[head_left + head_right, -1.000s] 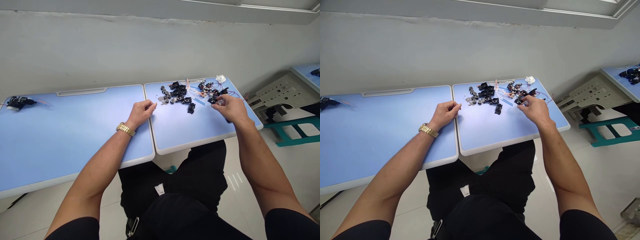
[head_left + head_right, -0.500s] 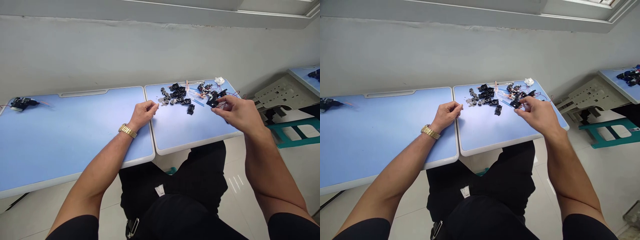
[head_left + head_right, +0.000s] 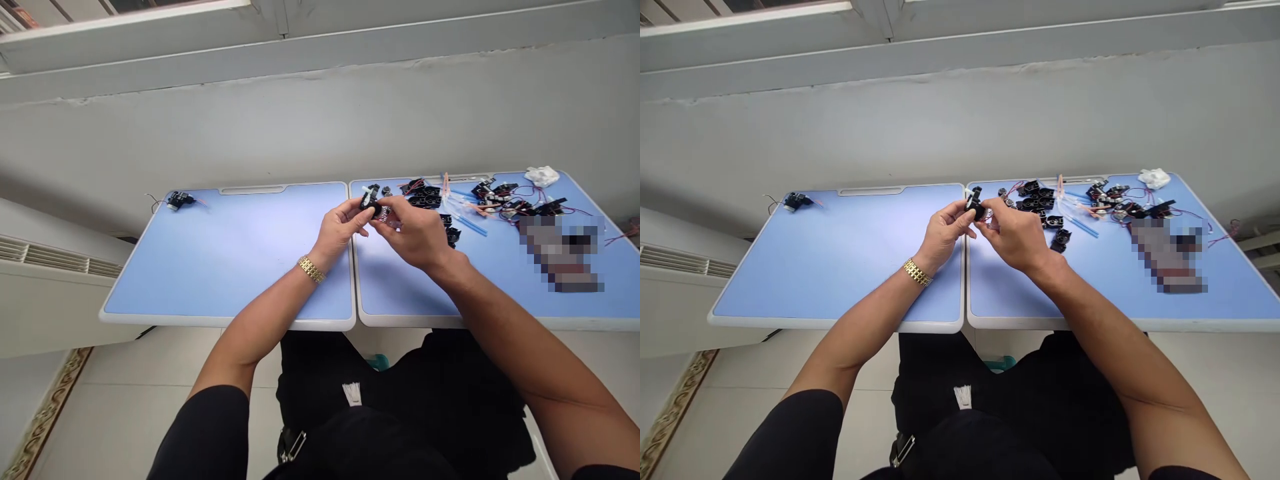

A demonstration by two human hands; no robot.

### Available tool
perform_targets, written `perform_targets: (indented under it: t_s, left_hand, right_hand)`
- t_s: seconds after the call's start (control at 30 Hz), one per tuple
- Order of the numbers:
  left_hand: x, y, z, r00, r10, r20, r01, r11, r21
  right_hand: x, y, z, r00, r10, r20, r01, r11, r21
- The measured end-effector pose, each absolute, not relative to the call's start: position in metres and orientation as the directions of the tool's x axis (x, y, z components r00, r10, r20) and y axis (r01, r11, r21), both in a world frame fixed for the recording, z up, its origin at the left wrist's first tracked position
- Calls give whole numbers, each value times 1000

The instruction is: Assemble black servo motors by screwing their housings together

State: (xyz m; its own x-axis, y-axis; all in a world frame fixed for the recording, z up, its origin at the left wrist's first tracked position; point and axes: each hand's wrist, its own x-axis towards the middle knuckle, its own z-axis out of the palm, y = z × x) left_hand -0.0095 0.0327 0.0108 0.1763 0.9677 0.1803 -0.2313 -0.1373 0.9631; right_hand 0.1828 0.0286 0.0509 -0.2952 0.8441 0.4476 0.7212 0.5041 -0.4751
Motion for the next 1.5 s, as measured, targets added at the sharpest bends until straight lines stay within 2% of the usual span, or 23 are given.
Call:
perform_targets:
  t_s: [0.13,0.3,0.4,0.63,0.87,1.0,1.1,1.27,1.4,1.5]
  left_hand:
    - [-16,37,12,112,988,107,-327,-65,943]
    - [-23,34,25,100,994,46,-394,-3,919]
    - [-24,32,30,86,996,16,-425,22,905]
    - [-25,33,30,82,995,-57,-473,90,877]
    - [-22,30,34,109,986,-123,-494,161,854]
    - [-22,32,34,91,989,-121,-489,150,859]
    - [-28,36,32,94,993,-69,-469,105,877]
    - [-35,39,27,148,989,25,-311,23,950]
    - [-34,38,24,245,966,87,-204,-37,978]
    - [-32,36,23,291,947,135,-142,-97,985]
  right_hand:
    - [181,44,42,-373,813,448,691,565,-451]
    - [192,54,23,-344,722,601,583,666,-466]
    - [196,50,15,-369,679,635,506,720,-476]
    - [190,37,12,-499,678,540,512,733,-448]
    - [181,32,11,-540,784,307,659,620,-426]
    - [184,34,16,-552,791,264,630,603,-489]
    - [191,38,23,-524,793,311,572,598,-561]
    - [204,42,38,-400,833,383,492,548,-677]
    - [208,43,47,-341,890,303,451,437,-778]
    - [209,44,52,-370,905,210,383,354,-853]
